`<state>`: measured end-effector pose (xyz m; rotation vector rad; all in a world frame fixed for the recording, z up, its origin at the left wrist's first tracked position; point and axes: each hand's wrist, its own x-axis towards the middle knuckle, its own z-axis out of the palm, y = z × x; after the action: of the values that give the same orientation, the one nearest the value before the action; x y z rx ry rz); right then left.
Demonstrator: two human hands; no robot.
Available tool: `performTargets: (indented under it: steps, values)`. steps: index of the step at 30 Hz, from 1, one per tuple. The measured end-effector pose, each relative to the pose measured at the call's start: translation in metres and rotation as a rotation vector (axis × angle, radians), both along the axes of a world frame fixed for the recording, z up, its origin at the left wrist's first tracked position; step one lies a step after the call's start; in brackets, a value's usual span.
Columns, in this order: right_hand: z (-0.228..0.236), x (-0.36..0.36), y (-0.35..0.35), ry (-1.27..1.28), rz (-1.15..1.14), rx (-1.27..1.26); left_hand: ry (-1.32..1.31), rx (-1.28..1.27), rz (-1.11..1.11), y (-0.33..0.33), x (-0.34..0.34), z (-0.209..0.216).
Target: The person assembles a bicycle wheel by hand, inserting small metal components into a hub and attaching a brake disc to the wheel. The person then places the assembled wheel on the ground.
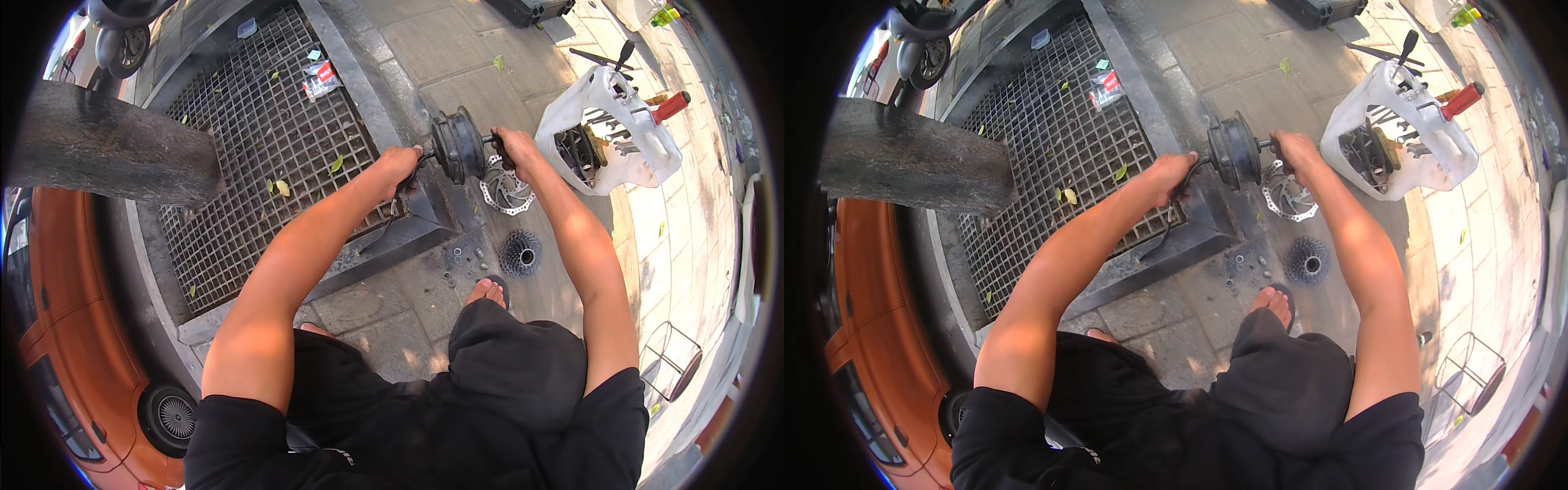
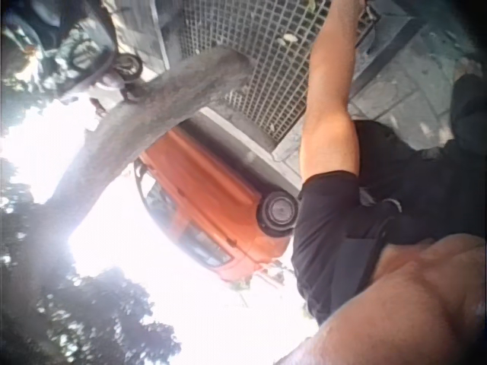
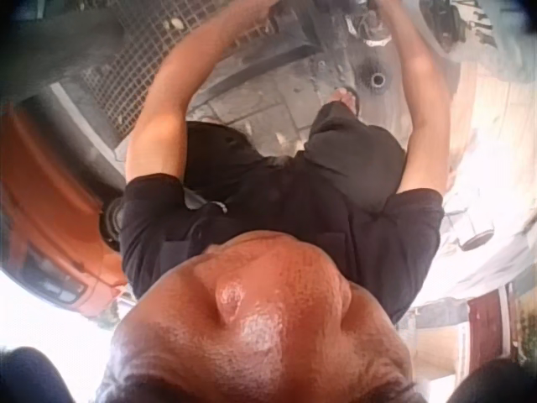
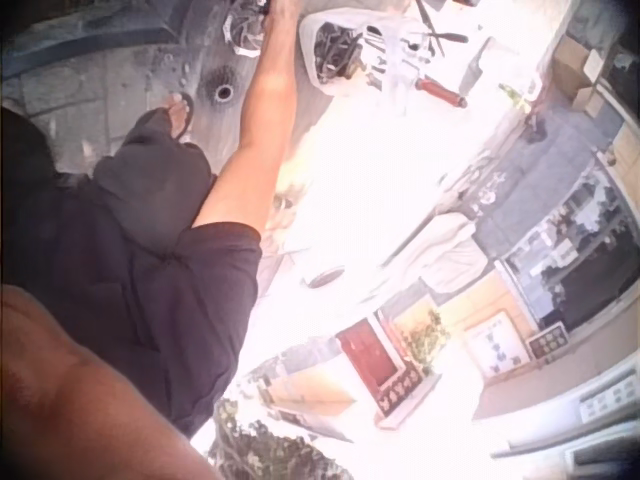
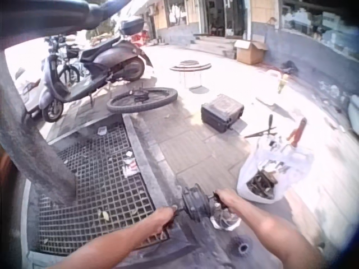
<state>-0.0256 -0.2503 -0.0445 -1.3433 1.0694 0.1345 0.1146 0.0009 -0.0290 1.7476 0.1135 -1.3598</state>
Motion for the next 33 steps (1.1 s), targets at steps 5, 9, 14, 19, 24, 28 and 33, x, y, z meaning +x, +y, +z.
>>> performTargets:
  steps: [5,9,14,19,24,28,33]
  values:
    - [-0.014,0.025,-0.014,0.062,-0.118,0.056,0.062,-0.067,0.043,-0.025,0.022,-0.015]
    - [-0.025,0.025,-0.017,0.08,-0.177,0.102,0.117,-0.097,0.088,-0.038,0.038,-0.019]
    - [-0.029,0.003,-0.018,0.002,-0.106,0.179,-0.172,-0.27,0.022,-0.027,0.049,-0.009]
    - [0.005,-0.048,-0.014,0.138,0.325,-0.272,-0.518,-0.221,-0.223,-0.004,0.031,-0.003]
    - [-0.005,-0.104,-0.014,0.391,0.768,-0.974,-0.958,-0.115,-0.333,0.011,0.014,0.002]
    - [0.001,-0.098,0.004,0.465,0.748,-0.92,-1.074,-0.265,-0.276,0.051,0.02,0.0]
    - [-0.012,-0.09,0.02,0.566,0.718,-0.823,-0.993,-0.206,-0.263,0.084,0.027,0.016]
